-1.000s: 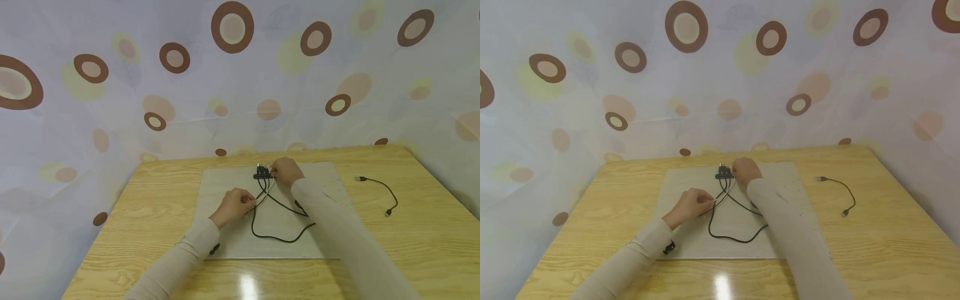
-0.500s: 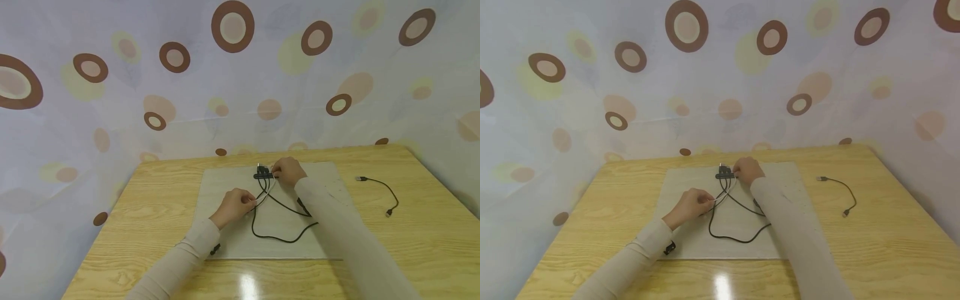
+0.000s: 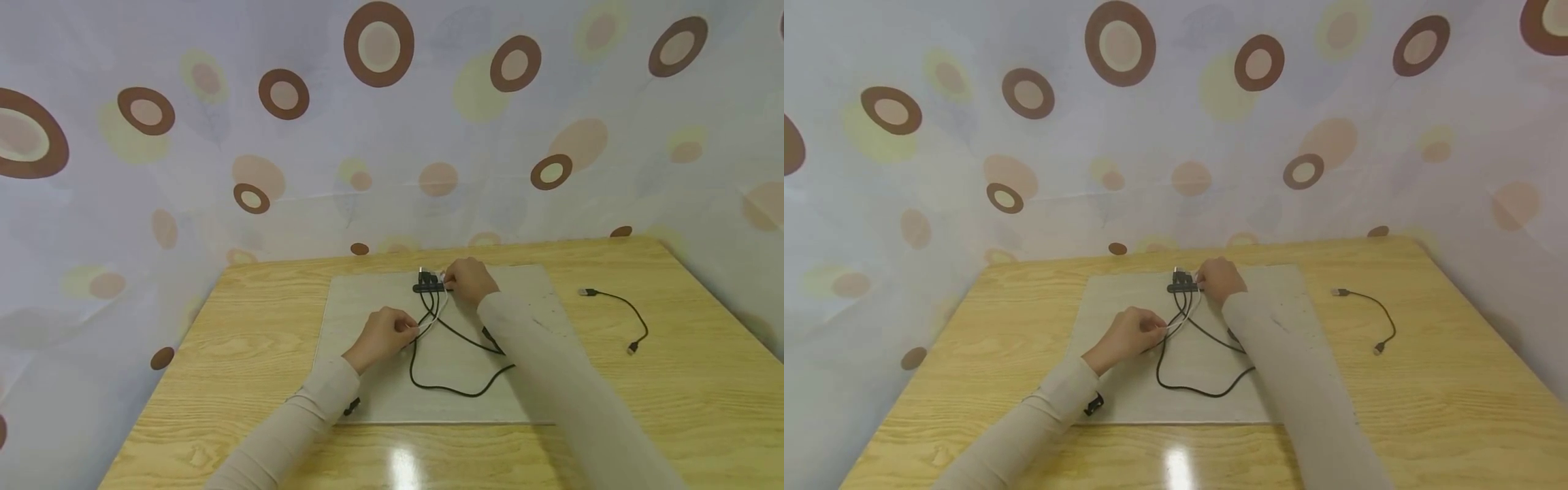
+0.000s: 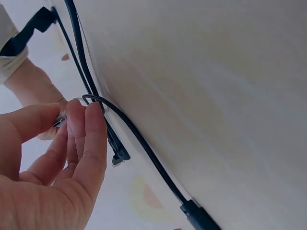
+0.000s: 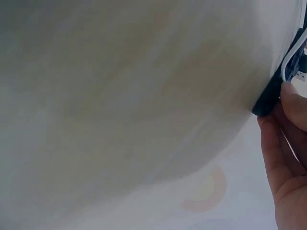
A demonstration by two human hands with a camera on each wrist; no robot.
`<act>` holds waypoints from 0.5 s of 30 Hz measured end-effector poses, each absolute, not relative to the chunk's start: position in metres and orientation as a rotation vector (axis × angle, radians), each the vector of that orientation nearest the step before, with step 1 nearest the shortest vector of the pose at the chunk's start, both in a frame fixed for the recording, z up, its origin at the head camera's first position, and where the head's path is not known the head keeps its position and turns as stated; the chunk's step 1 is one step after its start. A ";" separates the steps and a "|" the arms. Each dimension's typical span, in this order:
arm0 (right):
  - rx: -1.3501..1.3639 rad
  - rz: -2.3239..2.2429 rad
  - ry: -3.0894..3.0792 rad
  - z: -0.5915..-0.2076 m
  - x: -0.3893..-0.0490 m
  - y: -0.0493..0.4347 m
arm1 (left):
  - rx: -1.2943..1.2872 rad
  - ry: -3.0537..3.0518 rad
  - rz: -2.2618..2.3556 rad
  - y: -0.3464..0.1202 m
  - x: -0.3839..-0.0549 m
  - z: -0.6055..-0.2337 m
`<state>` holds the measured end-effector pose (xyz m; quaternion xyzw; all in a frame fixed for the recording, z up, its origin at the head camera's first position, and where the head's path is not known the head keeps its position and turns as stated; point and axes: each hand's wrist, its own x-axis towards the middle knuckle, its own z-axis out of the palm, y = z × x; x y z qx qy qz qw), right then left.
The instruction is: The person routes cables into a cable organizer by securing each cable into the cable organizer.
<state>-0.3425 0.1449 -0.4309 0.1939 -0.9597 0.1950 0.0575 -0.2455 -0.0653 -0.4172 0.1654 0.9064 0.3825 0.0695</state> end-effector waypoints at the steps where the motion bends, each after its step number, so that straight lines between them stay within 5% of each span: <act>1: 0.586 0.579 -2.906 -0.432 -0.342 0.145 | 0.497 2.728 1.151 -0.065 -0.246 -0.418; 15: 0.581 0.549 -2.926 -0.427 -0.340 0.141 | 0.490 2.732 1.142 -0.063 -0.246 -0.418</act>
